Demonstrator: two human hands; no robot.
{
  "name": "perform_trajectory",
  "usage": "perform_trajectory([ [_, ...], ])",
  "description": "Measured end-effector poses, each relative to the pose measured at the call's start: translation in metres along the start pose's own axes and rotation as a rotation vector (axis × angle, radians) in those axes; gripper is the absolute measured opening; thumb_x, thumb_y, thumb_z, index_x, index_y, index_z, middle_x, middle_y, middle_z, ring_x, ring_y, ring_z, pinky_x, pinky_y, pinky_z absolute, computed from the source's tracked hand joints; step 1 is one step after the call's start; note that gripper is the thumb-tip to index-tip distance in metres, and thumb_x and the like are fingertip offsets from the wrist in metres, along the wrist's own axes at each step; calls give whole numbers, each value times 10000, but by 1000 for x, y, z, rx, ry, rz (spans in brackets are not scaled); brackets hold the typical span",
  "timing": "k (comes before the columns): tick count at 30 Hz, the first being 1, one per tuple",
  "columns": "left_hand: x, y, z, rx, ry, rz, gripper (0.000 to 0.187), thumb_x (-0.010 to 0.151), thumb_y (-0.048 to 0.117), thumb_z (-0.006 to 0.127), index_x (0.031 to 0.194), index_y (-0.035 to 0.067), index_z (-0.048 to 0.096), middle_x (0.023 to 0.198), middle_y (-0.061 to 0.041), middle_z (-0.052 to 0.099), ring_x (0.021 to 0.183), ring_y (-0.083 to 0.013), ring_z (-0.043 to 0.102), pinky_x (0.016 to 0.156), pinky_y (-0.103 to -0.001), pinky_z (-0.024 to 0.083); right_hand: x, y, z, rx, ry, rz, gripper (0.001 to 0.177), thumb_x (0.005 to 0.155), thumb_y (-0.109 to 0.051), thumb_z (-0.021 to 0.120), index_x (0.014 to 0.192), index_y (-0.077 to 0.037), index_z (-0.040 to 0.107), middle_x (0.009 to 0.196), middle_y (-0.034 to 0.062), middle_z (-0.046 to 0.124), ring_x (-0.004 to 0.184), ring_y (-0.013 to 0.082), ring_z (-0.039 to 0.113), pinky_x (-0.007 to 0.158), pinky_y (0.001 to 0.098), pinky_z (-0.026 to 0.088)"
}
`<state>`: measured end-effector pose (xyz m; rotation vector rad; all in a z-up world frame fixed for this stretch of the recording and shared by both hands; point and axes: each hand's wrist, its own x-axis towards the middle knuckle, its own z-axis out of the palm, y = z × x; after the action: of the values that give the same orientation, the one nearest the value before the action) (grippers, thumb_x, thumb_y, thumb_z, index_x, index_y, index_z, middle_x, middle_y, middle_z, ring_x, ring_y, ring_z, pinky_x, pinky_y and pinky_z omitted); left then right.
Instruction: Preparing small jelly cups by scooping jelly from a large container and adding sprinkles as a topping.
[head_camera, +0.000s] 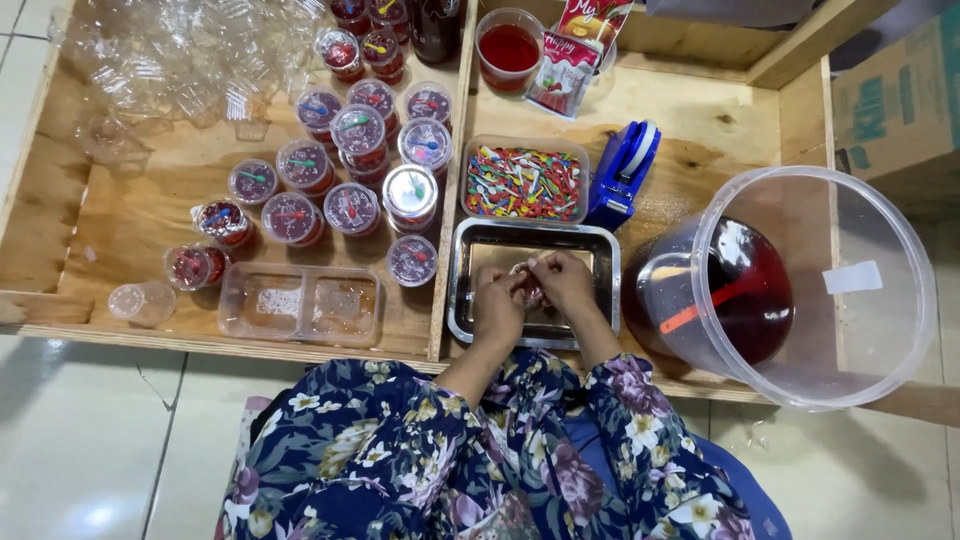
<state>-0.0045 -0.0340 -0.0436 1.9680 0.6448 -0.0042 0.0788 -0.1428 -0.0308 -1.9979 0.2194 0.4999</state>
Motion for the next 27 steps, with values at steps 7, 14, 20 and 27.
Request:
perform_trajectory([
  [7,10,-17,14,6,-17,-6,300,902,128,729,1174,248,774,1197,-48,578,1114,-357,669,938,-431,580,7,6,5,-279,78,-3,253,814,-420,796,907,-187,763,774,40,724,777,243,732,639,388,614],
  [14,14,-22,17,72,-30,-6,285,907,161,731,1168,267,773,1211,-23,586,1114,-340,673,923,-444,579,12,0,4,-170,54,30,316,760,-362,859,808,-92,703,693,83,685,576,226,679,425,344,614],
  [20,7,-9,7,20,-32,-14,272,899,127,727,1145,230,777,1180,-42,584,1121,-335,668,937,-415,571,-8,-21,3,-211,60,65,318,750,-381,861,802,-109,706,723,93,702,625,241,706,445,349,628],
  [27,-14,23,-22,12,99,171,542,787,-16,782,1281,-5,560,1169,-225,575,1203,-440,559,1060,-493,453,-33,-42,-3,-118,35,60,360,765,-349,867,846,-40,701,751,143,683,603,245,694,434,299,614],
])
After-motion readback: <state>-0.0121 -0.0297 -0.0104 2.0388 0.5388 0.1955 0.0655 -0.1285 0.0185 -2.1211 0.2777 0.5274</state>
